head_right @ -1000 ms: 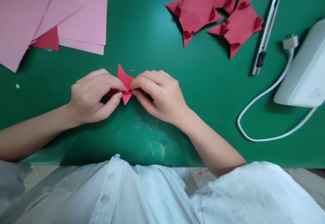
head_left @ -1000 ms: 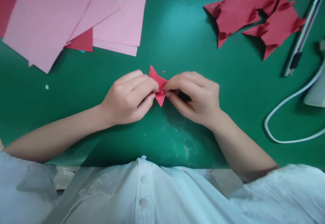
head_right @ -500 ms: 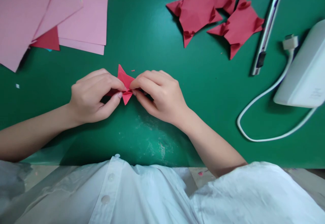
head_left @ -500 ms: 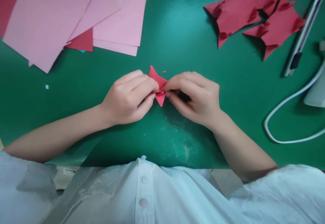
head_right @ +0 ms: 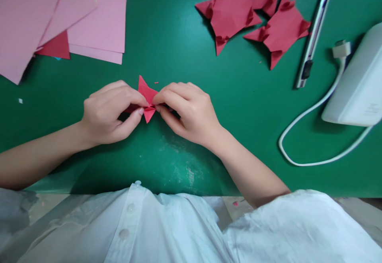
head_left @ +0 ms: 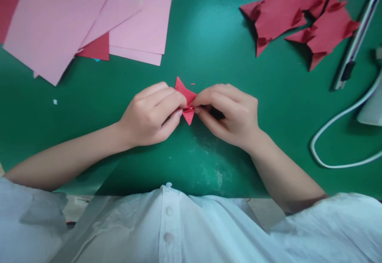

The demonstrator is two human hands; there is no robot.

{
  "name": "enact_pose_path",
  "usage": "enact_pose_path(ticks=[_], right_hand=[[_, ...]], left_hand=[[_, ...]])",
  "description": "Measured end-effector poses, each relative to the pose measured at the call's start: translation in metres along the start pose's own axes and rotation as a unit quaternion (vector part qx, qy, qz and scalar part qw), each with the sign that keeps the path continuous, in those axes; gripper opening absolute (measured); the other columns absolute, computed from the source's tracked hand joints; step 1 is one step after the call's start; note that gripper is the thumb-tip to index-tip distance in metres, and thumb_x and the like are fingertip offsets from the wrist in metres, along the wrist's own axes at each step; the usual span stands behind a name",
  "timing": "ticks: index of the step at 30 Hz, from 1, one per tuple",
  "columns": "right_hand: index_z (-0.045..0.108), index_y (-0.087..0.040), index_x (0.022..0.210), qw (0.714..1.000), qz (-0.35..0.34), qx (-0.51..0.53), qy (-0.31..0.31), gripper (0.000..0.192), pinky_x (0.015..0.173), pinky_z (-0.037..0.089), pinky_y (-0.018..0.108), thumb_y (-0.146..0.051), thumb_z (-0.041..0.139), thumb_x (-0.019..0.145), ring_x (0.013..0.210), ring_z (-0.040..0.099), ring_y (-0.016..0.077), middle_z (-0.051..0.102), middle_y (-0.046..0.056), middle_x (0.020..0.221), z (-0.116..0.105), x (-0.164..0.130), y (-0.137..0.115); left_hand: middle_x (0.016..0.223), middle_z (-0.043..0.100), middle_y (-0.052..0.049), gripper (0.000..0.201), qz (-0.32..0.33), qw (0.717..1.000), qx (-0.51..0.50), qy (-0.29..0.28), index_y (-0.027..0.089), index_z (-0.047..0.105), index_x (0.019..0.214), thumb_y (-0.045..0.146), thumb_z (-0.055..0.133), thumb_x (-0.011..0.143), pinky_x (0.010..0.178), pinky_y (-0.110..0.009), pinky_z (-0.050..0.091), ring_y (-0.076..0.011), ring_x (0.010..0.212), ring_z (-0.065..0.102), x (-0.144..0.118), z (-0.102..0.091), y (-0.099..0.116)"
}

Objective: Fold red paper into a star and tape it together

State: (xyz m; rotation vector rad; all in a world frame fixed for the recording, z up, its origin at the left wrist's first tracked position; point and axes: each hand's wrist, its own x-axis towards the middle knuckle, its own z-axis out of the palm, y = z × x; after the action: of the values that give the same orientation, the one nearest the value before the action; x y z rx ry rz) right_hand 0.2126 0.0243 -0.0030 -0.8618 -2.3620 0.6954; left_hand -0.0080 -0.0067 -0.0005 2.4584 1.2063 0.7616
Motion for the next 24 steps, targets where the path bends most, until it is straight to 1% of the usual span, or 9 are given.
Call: enact_pose_path(ticks=[2, 7, 12, 14, 18, 21, 24], right_hand=[[0.065, -0.021, 0.098, 1.000, -0.001, 0.003, 0.002, 0.010, 0.074, 0.052, 0.031, -0.020, 0.054, 0.099, 0.080, 0.068, 0.0155, 0.074, 0.003, 0.092, -0.0001, 0.0000, 0.0001], [0.064, -0.022, 0.096, 1.000, 0.005, 0.004, -0.002, 0.011, 0.073, 0.051, 0.031, -0.020, 0.054, 0.099, 0.079, 0.068, 0.0152, 0.074, 0.002, 0.091, -0.0002, 0.0002, 0.0000], [0.065, -0.023, 0.096, 1.000, 0.016, 0.002, -0.007, 0.012, 0.073, 0.052, 0.032, -0.022, 0.053, 0.100, 0.079, 0.068, 0.0157, 0.074, 0.002, 0.090, -0.0002, 0.0006, -0.0004], [0.065, -0.022, 0.095, 1.000, 0.019, -0.003, -0.010, 0.013, 0.073, 0.051, 0.032, -0.022, 0.053, 0.100, 0.079, 0.068, 0.0157, 0.073, 0.002, 0.089, -0.0003, 0.0007, -0.0004], [0.065, -0.022, 0.095, 1.000, 0.008, 0.002, -0.002, 0.012, 0.074, 0.051, 0.031, -0.021, 0.054, 0.100, 0.079, 0.068, 0.0155, 0.073, 0.003, 0.090, -0.0004, 0.0007, -0.0001], [0.065, -0.021, 0.096, 1.000, -0.005, 0.005, 0.008, 0.010, 0.073, 0.051, 0.031, -0.019, 0.055, 0.099, 0.079, 0.068, 0.0152, 0.074, 0.003, 0.091, 0.0001, 0.0005, 0.0002], [0.064, -0.021, 0.096, 1.000, -0.004, 0.002, 0.005, 0.010, 0.073, 0.052, 0.031, -0.019, 0.055, 0.099, 0.079, 0.068, 0.0152, 0.074, 0.002, 0.091, 0.0006, 0.0003, 0.0003]], left_hand=[[0.082, 0.068, 0.000, 0.017, -0.004, 1.000, 0.007, -0.004, 0.019, 0.063, 0.092, 0.018, 0.047, 0.096, 0.076, -0.034, 0.058, -0.0144, 0.076, 0.067, -0.0001, 0.0002, 0.0001], [0.082, 0.069, -0.001, 0.015, 0.003, 1.000, -0.004, 0.007, 0.019, 0.063, 0.092, 0.017, 0.048, 0.095, 0.076, -0.034, 0.057, -0.0151, 0.076, 0.067, -0.0001, 0.0002, -0.0001], [0.083, 0.069, -0.001, 0.016, -0.007, 1.000, -0.012, -0.007, 0.019, 0.063, 0.093, 0.018, 0.047, 0.096, 0.079, -0.036, 0.057, -0.0158, 0.078, 0.067, -0.0006, 0.0000, -0.0005], [0.083, 0.069, -0.002, 0.015, -0.001, 1.000, -0.012, 0.001, 0.018, 0.063, 0.093, 0.017, 0.048, 0.095, 0.077, -0.035, 0.056, -0.0155, 0.078, 0.067, 0.0000, -0.0001, -0.0002], [0.081, 0.069, -0.001, 0.012, 0.016, 1.000, -0.010, 0.023, 0.018, 0.061, 0.091, 0.014, 0.050, 0.094, 0.072, -0.032, 0.056, -0.0147, 0.074, 0.066, 0.0019, -0.0003, 0.0009], [0.081, 0.069, -0.001, 0.014, 0.011, 1.000, -0.003, 0.016, 0.018, 0.062, 0.091, 0.015, 0.048, 0.094, 0.073, -0.032, 0.056, -0.0143, 0.073, 0.066, 0.0023, -0.0003, 0.0014], [0.081, 0.069, -0.001, 0.016, 0.003, 1.000, -0.001, 0.008, 0.019, 0.062, 0.090, 0.017, 0.047, 0.096, 0.074, -0.033, 0.057, -0.0145, 0.074, 0.066, 0.0016, 0.0000, 0.0012]])
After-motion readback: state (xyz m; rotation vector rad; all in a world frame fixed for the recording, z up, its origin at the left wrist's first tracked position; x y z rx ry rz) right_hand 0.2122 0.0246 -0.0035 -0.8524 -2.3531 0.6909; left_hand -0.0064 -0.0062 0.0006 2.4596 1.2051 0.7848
